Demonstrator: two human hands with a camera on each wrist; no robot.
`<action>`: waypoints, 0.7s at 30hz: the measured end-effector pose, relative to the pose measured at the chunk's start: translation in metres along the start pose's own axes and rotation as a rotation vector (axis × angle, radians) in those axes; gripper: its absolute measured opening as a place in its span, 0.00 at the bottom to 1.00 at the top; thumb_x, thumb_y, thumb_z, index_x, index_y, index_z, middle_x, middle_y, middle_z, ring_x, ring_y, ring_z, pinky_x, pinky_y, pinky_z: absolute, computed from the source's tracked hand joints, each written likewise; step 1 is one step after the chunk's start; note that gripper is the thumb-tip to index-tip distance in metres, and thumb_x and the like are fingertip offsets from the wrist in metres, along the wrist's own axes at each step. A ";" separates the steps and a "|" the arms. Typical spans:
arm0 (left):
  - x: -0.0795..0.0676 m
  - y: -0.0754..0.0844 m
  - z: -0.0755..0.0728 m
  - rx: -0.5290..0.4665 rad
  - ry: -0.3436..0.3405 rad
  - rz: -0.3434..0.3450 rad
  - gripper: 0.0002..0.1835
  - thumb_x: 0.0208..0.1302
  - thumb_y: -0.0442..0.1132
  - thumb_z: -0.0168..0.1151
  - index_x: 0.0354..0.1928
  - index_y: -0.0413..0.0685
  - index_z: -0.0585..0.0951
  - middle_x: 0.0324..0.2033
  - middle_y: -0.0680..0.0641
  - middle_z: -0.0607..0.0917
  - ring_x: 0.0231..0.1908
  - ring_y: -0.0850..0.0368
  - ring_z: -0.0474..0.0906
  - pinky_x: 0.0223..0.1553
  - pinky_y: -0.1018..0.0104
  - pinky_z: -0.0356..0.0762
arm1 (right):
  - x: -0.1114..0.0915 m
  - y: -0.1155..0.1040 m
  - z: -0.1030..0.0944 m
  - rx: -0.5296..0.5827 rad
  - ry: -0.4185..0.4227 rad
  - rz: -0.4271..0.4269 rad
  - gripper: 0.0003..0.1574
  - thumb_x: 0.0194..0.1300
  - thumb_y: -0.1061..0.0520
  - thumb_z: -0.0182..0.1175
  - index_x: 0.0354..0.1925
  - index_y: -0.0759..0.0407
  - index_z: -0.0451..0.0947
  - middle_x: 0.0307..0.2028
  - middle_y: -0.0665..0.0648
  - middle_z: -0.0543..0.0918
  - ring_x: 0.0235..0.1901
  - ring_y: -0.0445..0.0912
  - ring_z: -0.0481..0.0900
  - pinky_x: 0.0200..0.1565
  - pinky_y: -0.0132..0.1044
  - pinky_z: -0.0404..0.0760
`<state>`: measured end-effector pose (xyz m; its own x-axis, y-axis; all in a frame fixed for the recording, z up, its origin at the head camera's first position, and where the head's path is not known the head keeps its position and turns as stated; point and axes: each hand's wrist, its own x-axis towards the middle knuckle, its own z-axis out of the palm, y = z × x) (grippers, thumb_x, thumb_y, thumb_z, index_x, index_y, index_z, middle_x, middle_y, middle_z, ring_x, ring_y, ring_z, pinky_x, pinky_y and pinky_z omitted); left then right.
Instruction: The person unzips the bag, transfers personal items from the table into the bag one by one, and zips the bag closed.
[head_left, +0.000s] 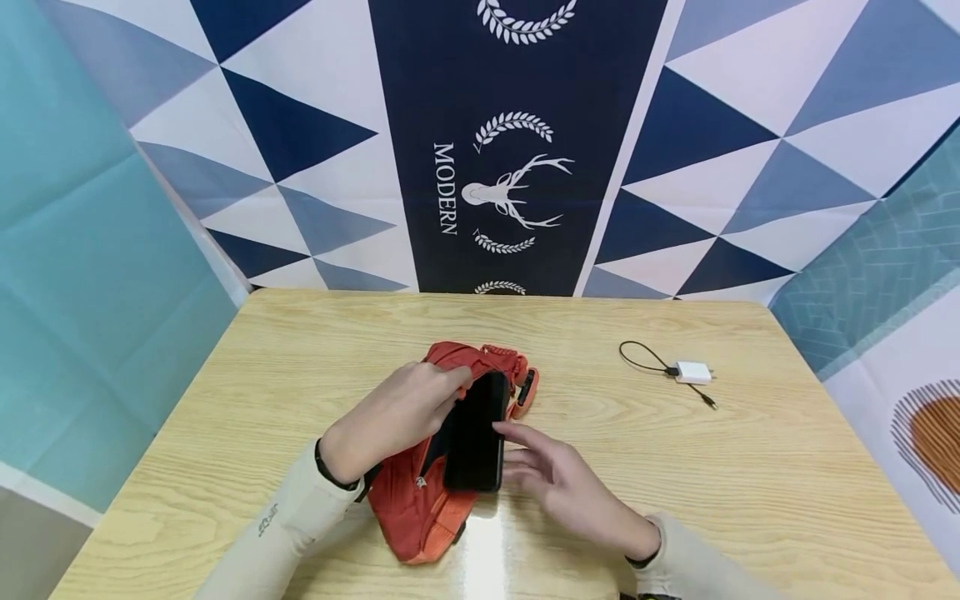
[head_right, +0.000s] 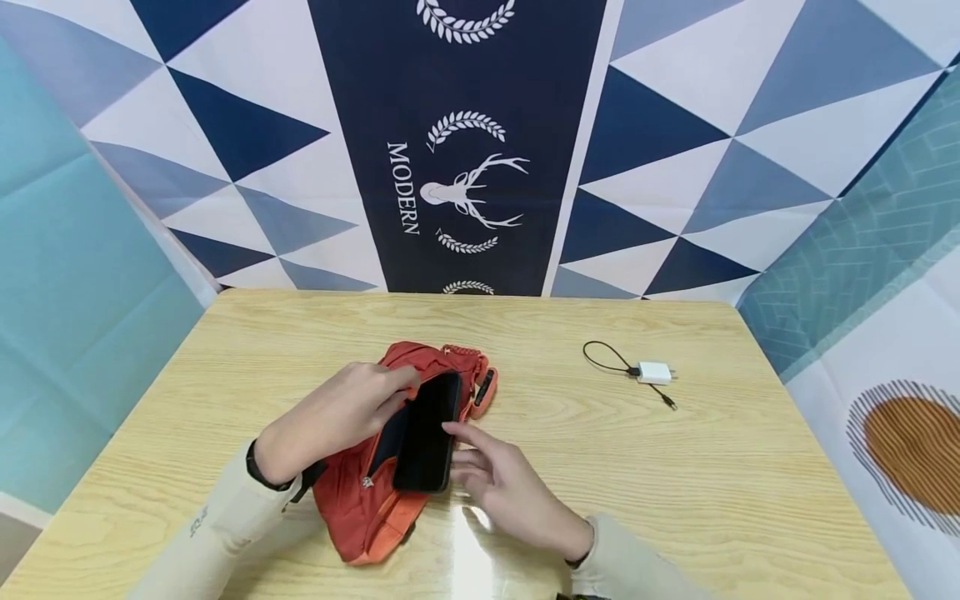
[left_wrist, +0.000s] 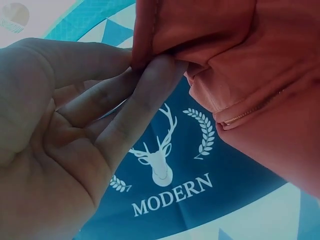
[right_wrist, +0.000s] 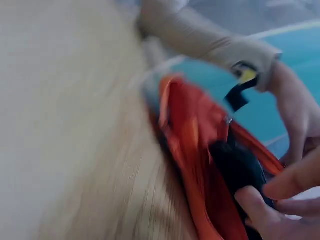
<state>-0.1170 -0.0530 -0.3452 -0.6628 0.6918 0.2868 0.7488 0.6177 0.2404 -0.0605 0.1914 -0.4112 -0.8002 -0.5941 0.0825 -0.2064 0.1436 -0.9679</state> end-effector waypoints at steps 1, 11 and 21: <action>0.000 0.000 0.000 0.001 0.003 0.004 0.07 0.62 0.25 0.61 0.37 0.44 0.78 0.12 0.58 0.65 0.15 0.67 0.63 0.19 0.74 0.61 | 0.000 0.001 0.001 -0.125 -0.012 -0.048 0.42 0.62 0.78 0.52 0.73 0.67 0.57 0.68 0.69 0.68 0.59 0.56 0.78 0.56 0.40 0.78; 0.002 0.001 0.001 0.018 -0.007 -0.003 0.08 0.62 0.25 0.62 0.39 0.45 0.79 0.15 0.57 0.72 0.17 0.65 0.68 0.22 0.72 0.68 | 0.006 0.006 -0.004 -1.182 -0.071 -0.348 0.31 0.64 0.63 0.66 0.65 0.61 0.73 0.62 0.65 0.74 0.58 0.53 0.78 0.51 0.42 0.81; 0.002 0.001 0.003 -0.024 -0.037 -0.031 0.07 0.64 0.27 0.63 0.42 0.44 0.80 0.15 0.56 0.70 0.14 0.66 0.66 0.20 0.74 0.66 | 0.016 0.002 -0.008 -1.281 -0.252 -0.319 0.47 0.52 0.61 0.74 0.69 0.48 0.69 0.71 0.61 0.64 0.68 0.60 0.62 0.64 0.51 0.70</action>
<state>-0.1179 -0.0501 -0.3469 -0.6850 0.6863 0.2444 0.7279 0.6301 0.2706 -0.0783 0.1881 -0.4099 -0.5228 -0.8486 0.0813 -0.8515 0.5244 -0.0015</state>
